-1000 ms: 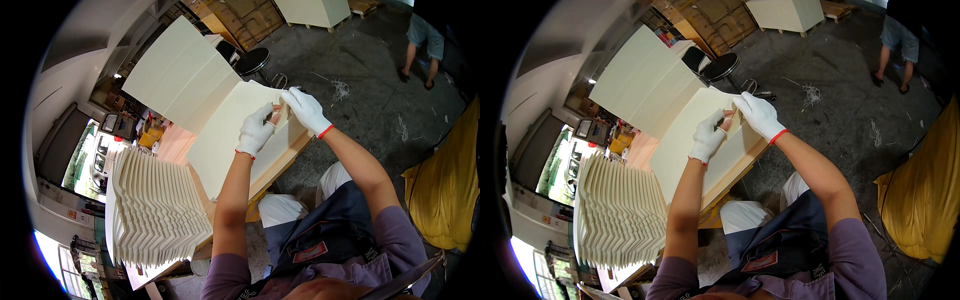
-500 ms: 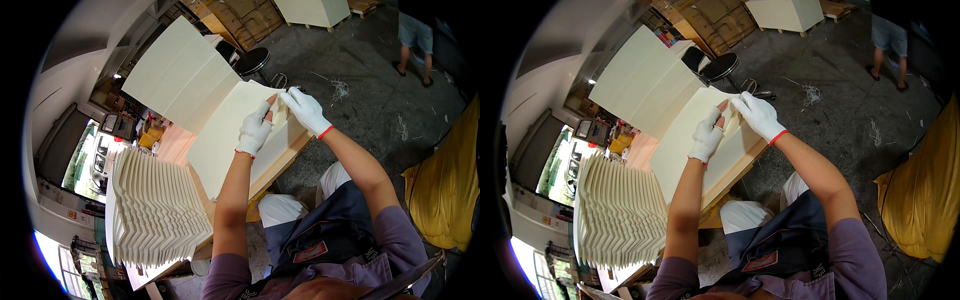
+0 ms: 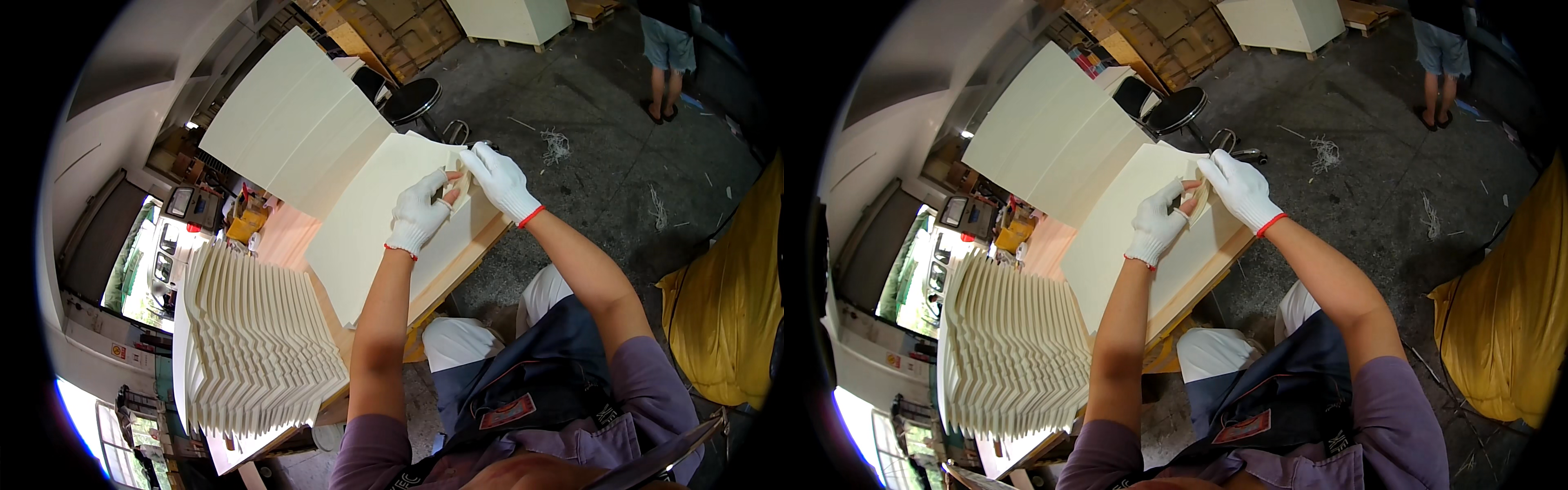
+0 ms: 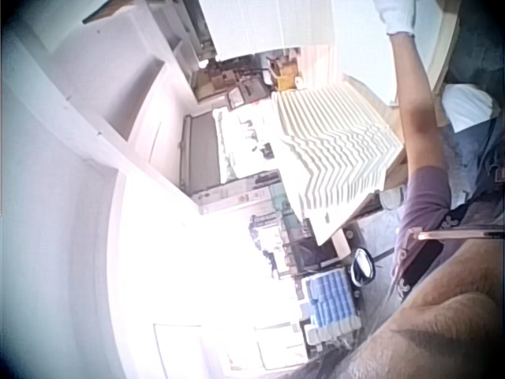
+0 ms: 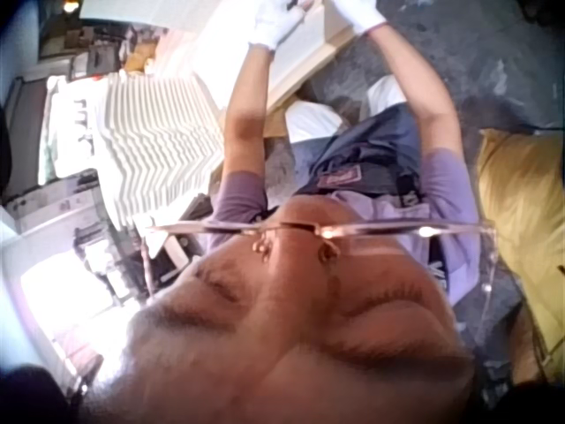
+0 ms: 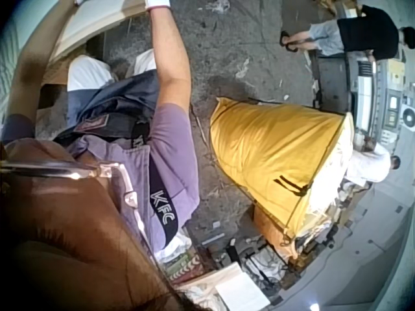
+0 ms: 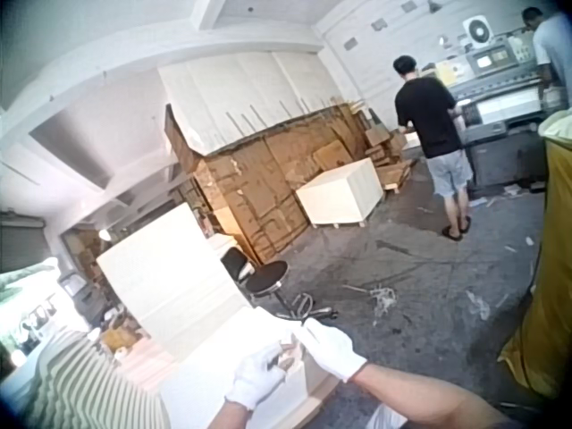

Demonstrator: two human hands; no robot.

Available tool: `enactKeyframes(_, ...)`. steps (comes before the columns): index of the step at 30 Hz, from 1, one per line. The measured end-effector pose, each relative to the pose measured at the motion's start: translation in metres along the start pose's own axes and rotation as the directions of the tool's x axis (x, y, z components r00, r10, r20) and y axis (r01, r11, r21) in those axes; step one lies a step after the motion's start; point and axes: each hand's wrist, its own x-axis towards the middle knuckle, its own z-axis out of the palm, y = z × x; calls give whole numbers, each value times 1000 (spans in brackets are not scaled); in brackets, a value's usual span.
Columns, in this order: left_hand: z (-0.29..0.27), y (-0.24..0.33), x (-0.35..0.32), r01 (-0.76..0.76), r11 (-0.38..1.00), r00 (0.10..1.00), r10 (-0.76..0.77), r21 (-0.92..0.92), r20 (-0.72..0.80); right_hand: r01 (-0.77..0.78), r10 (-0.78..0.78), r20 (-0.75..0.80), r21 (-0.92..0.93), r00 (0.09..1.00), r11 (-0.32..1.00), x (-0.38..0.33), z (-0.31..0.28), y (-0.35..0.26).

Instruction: The person repeatedly picks up a white rectangular board from a stack, sands the edges with a small sanding block, and places the board back on the stack. This process is repeated for multiple boards in a workshop setting.

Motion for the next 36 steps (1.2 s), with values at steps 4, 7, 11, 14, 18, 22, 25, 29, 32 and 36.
enactKeyframes(4,6,-10,0,-80,996,989,74,-40,-130,-8,7,11,34,1000,999,0,-1,-3)
enactKeyframes(7,6,-14,2,-82,997,994,81,-7,-72,2,-2,-14,26,1000,1000,1,1,1)
enactKeyframes(11,4,-3,0,-34,998,999,35,50,-17,19,-17,-54,30,998,999,0,5,6)
enactKeyframes(14,2,-1,-1,-57,995,998,60,80,-34,7,-6,-44,32,999,999,1,5,7)
enactKeyframes(18,4,-4,-1,-59,997,996,63,52,-61,4,-1,-60,50,998,999,0,6,6)
enactKeyframes(22,5,-3,-2,-99,990,994,103,97,-31,22,-20,-34,70,999,997,1,2,7)
enactKeyframes(25,8,-4,-10,-203,944,969,232,260,-86,-20,24,-39,89,999,996,0,-11,2)
enactKeyframes(29,7,-3,-15,-189,930,960,243,316,-140,-77,99,72,-269,992,960,1,-32,7)
enactKeyframes(32,8,-3,-15,-157,928,967,214,338,-138,160,-78,209,-415,975,896,-3,-35,7)
enactKeyframes(36,3,6,0,-11,930,994,49,368,-95,403,-305,265,-537,915,741,3,-39,6)
